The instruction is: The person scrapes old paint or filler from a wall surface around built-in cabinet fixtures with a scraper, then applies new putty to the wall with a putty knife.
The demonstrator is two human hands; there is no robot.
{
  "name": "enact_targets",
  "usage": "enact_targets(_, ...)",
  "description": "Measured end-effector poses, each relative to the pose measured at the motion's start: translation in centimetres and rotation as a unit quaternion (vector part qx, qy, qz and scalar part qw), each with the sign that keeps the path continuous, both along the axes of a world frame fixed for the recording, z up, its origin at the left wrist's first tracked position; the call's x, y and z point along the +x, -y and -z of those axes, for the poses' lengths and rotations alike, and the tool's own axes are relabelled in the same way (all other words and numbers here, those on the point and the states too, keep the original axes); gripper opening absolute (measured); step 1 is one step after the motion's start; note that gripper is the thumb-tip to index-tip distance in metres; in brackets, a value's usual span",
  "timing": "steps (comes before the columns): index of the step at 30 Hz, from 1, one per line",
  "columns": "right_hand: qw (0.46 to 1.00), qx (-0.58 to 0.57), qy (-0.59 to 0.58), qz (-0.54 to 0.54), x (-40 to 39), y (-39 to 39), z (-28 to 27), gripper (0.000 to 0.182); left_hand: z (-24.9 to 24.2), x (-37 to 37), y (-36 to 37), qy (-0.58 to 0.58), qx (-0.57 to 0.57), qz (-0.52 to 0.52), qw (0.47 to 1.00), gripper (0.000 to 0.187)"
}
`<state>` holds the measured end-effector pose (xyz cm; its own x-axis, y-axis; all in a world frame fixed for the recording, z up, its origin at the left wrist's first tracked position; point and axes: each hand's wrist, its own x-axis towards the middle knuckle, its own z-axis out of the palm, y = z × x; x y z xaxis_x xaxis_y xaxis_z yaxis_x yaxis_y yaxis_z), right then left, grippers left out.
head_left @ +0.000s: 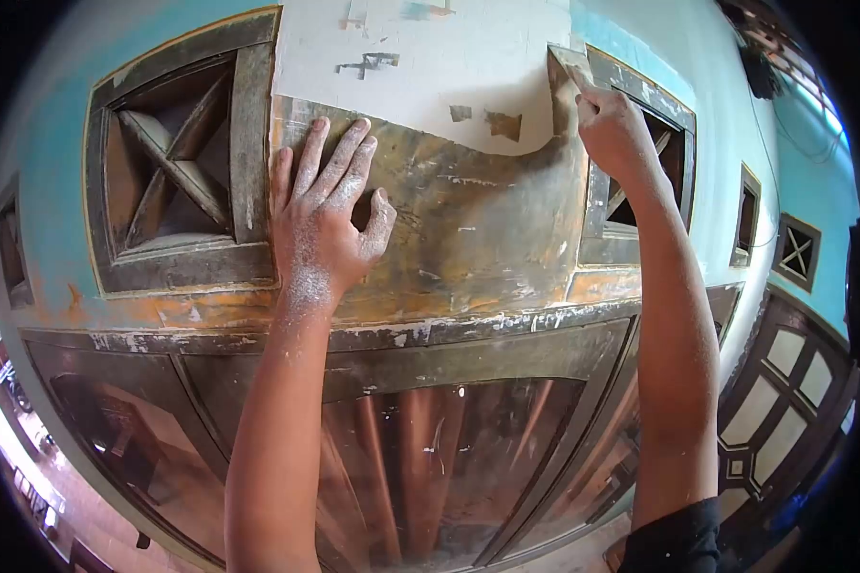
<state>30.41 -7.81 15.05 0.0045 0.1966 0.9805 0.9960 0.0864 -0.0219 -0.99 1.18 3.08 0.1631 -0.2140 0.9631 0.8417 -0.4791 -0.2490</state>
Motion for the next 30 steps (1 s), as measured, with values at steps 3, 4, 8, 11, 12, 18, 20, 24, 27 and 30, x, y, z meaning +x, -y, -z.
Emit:
enact_targets(3, 1.000, 0.004, 0.005, -0.009, 0.0, -0.3, -0.5, 0.029, 0.0, 0.1, 0.0, 0.004, -0.001, 0.009, 1.000, 0.049)
enact_targets(4, 1.000, 0.002, 0.010, -0.009, 0.2, -0.8, -1.3, 0.029, 0.0, 0.0, 0.0, 0.003, 0.000, 0.008, 1.000, 0.049)
enact_targets(8, 1.000, -0.003, -0.001, -0.007, 0.3, -0.3, -1.3, 0.026, 0.2, 0.1, 0.1, -0.002, -0.011, 0.003, 1.000, 0.050)
enact_targets(11, 1.000, -0.015, -0.006, -0.018, 0.1, 0.0, -1.6, 0.025, 0.1, -0.1, 0.1, -0.005, -0.016, 0.000, 1.000, 0.052)
enact_targets(12, 1.000, -0.003, 0.012, -0.017, 0.2, -0.3, -2.1, 0.026, 0.0, -0.1, 0.2, -0.004, -0.019, 0.000, 1.000, 0.052)
enact_targets(18, 1.000, -0.021, -0.005, -0.014, 0.2, 0.6, -1.3, 0.024, 0.0, -0.1, 0.0, -0.008, -0.007, 0.002, 1.000, 0.051)
enact_targets(20, 1.000, -0.002, 0.001, -0.016, 0.3, -0.1, -1.8, 0.024, 0.0, -0.1, 0.1, -0.002, -0.001, 0.002, 1.000, 0.050)
enact_targets(24, 1.000, -0.003, 0.007, -0.014, 0.7, -0.6, -2.5, 0.023, 0.1, 0.0, 0.3, -0.005, -0.023, 0.009, 1.000, 0.052)
enact_targets(27, 1.000, -0.002, -0.005, -0.014, 0.7, -0.4, -2.4, 0.024, 0.0, 0.0, 0.3, -0.008, -0.020, 0.007, 1.000, 0.052)
enact_targets(30, 1.000, 0.004, 0.006, -0.001, 0.7, -1.2, -3.5, 0.026, -0.2, -0.1, 0.4, -0.007, -0.019, 0.005, 1.000, 0.052)
